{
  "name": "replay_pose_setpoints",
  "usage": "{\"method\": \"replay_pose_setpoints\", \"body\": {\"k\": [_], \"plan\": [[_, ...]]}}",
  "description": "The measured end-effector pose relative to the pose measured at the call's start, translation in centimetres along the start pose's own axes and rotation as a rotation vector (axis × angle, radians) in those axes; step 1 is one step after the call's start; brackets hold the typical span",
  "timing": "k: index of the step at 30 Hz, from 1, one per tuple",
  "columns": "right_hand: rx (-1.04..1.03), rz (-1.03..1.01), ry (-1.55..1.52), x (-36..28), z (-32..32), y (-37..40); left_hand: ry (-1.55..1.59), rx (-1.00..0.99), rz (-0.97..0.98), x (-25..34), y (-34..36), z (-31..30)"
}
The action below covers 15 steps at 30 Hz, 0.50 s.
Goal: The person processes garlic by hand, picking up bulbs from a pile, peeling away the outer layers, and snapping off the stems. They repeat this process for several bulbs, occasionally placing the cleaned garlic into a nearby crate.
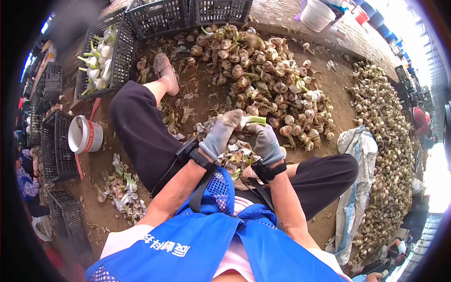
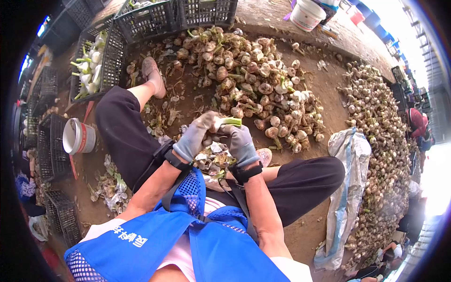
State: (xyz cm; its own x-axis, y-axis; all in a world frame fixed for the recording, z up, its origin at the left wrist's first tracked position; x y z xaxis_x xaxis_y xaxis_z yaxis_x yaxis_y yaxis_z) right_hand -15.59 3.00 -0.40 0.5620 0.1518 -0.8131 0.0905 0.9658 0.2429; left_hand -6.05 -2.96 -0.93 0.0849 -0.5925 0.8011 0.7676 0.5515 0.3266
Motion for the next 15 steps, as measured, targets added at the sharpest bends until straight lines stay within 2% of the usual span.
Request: {"method": "replay_pose_setpoints", "body": {"k": [1,3,4,5,7,8,9,11,12,13,14,15], "plan": [[0.004,-0.001,-0.002,-0.4,0.0,0.2,-0.001,-0.003,-0.003,-0.6,-0.3,0.5],[-0.028,-0.103,0.28,-2.0,1.0,0.2,-0.187,0.151,0.568,2.0,0.4,0.4],[0.053,-0.027,0.234,-0.8,-0.3,-0.3,-0.204,0.231,0.59,2.1,0.4,-0.7],[0.041,-0.055,0.359,-1.5,1.1,0.0,-0.203,0.235,0.59,3.3,1.3,-0.9],[0.031,-0.065,0.498,-1.5,1.3,0.2,0.323,0.045,-0.029,1.1,1.8,-0.7],[0.026,-0.064,0.497,-1.4,1.0,0.1,0.272,-0.062,-0.118,-0.3,1.2,-1.4],[0.045,-0.035,0.463,-1.1,0.4,0.0,0.272,-0.058,-0.116,-0.5,0.5,-1.5],[0.068,-0.01,0.432,-0.8,-0.3,-0.4,0.056,0.287,-0.147,-1.1,-0.6,-3.3],[0.144,-0.06,0.493,-1.3,-0.7,-0.5,0.003,0.391,0.102,-2.0,-2.2,-5.5],[0.222,-0.109,0.553,-1.7,-1.0,-0.4,-0.476,0.398,0.376,-0.9,-3.0,-6.7],[0.283,-0.136,0.694,-2.1,-0.1,-0.2,-0.549,0.293,0.513,0.4,-2.5,-4.6],[0.261,-0.245,0.651,-0.9,0.3,-0.7,-0.624,0.189,0.65,1.5,-1.7,-2.4]]}}
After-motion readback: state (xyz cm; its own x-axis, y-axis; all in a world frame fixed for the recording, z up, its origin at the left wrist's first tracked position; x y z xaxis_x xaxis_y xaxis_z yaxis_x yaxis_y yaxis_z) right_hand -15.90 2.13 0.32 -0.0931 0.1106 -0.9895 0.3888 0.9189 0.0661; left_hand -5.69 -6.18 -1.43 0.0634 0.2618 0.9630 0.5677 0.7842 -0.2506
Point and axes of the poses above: each hand's wrist, its own y-axis away from the middle knuckle, its own z-axis out of the palm, x = y × z, the point moved 7 cm from there along -y, towards the middle knuckle, and after that the axes turned 8 degrees about -x, right-handed, at the moved point
